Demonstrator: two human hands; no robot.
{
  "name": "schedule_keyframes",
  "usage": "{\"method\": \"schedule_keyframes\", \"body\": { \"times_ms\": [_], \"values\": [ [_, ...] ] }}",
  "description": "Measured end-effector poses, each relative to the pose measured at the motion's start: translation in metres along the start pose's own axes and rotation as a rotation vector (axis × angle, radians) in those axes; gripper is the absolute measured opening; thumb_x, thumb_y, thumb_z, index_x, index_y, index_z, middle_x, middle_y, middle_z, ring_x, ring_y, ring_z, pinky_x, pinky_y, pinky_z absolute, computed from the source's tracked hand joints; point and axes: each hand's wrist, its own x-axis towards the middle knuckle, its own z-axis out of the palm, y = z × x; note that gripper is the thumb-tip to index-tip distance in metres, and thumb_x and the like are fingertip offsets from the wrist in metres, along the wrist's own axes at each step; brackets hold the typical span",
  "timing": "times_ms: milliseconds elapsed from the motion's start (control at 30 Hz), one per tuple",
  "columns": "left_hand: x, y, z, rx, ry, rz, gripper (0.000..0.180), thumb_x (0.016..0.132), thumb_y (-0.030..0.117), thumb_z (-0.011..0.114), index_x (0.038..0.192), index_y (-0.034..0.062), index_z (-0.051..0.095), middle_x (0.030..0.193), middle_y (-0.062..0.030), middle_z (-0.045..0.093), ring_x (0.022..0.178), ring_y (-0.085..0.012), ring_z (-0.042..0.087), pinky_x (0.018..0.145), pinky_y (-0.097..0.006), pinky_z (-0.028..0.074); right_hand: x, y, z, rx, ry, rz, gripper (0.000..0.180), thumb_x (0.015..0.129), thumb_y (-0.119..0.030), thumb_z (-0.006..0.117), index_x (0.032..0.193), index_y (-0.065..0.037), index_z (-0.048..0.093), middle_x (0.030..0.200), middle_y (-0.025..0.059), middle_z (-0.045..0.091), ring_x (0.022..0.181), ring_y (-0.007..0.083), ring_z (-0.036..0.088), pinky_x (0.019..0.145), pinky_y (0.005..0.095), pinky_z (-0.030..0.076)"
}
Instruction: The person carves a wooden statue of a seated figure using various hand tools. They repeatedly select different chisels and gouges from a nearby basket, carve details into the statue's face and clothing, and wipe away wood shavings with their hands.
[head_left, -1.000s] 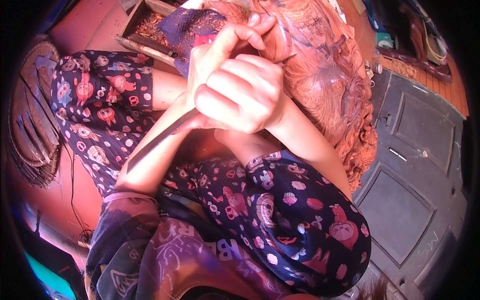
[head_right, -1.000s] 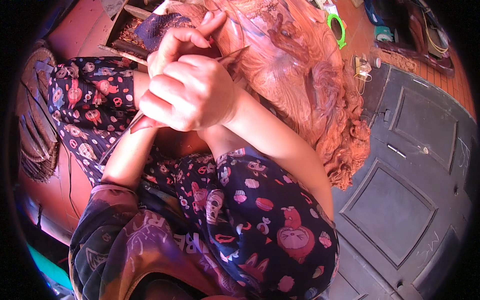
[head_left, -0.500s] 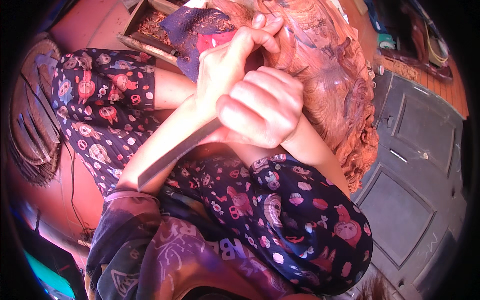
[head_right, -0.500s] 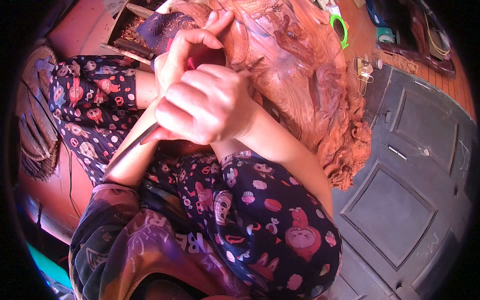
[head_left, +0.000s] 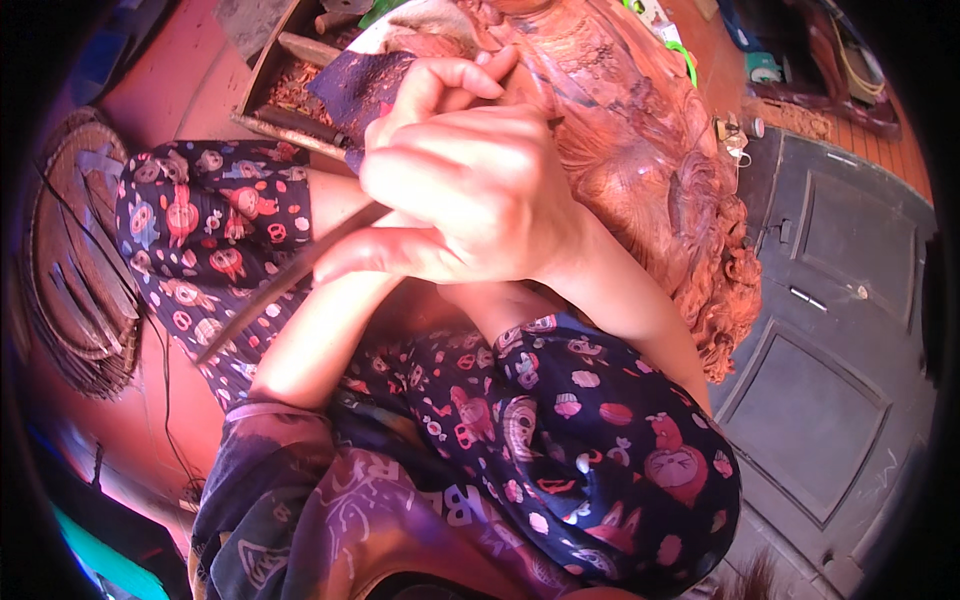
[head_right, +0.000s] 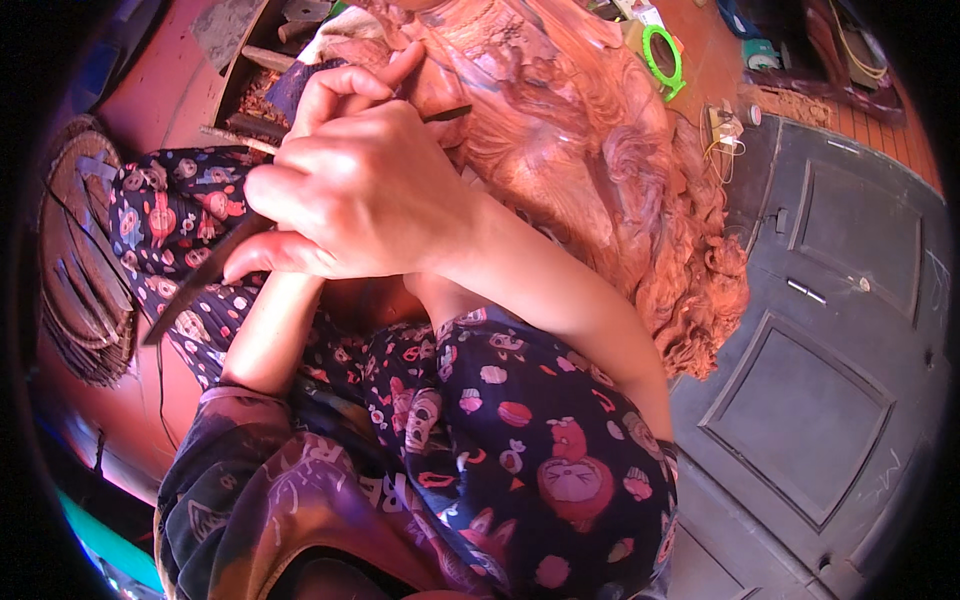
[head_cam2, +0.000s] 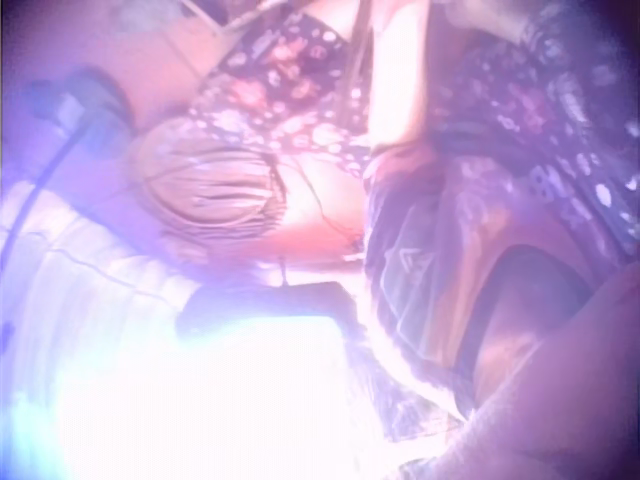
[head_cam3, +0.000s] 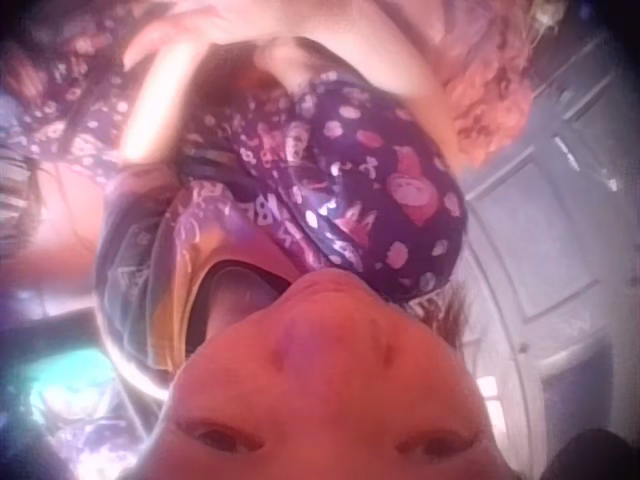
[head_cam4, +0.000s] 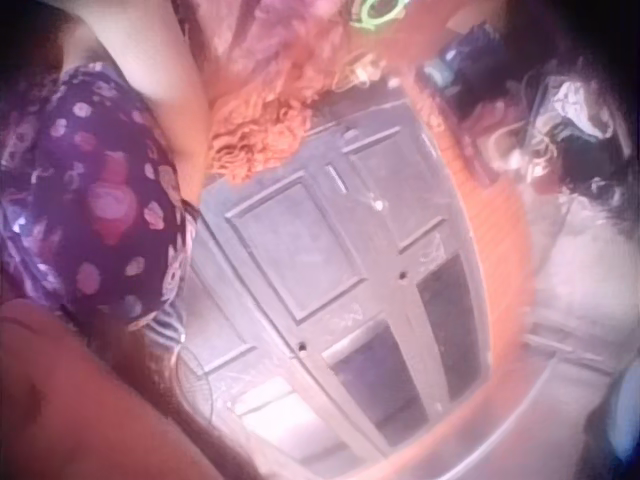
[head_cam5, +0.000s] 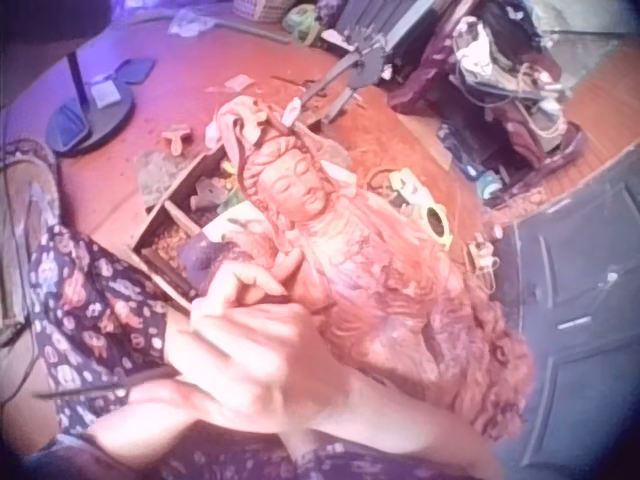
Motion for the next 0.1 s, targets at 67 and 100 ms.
{"method": "schedule_keyframes", "body": {
  "times_ms": [67,100],
  "values": [
    [0.0029,-0.0057,0.0007,-0.049,0.028,0.017,0.016,0.101,0.016,0.055,0.112,0.004,0.055,0.128,-0.0198,0.067,0.119,-0.0187,0.064,0.102,-0.027,0.048,0.0035,-0.0025,-0.0041,0.044,0.01,-0.004,0.05,0.078,-0.056,0.072,0.068,-0.01,0.055,0.06,0.0071,0.055,0.06,0.0276,0.064,0.062,0.0436,0.05],
    [0.0056,-0.0053,0.0013,-0.05,0.019,0.025,0.016,0.101,0.016,0.055,0.112,0.004,0.055,0.128,-0.0198,0.067,0.119,-0.0187,0.064,0.102,-0.027,0.048,0.0048,-0.0048,-0.007,0.065,0.015,-0.006,0.05,0.079,-0.056,0.071,0.067,-0.01,0.055,0.06,0.008,0.056,0.062,0.0294,0.064,0.065,0.0459,0.051]
  ]
}}
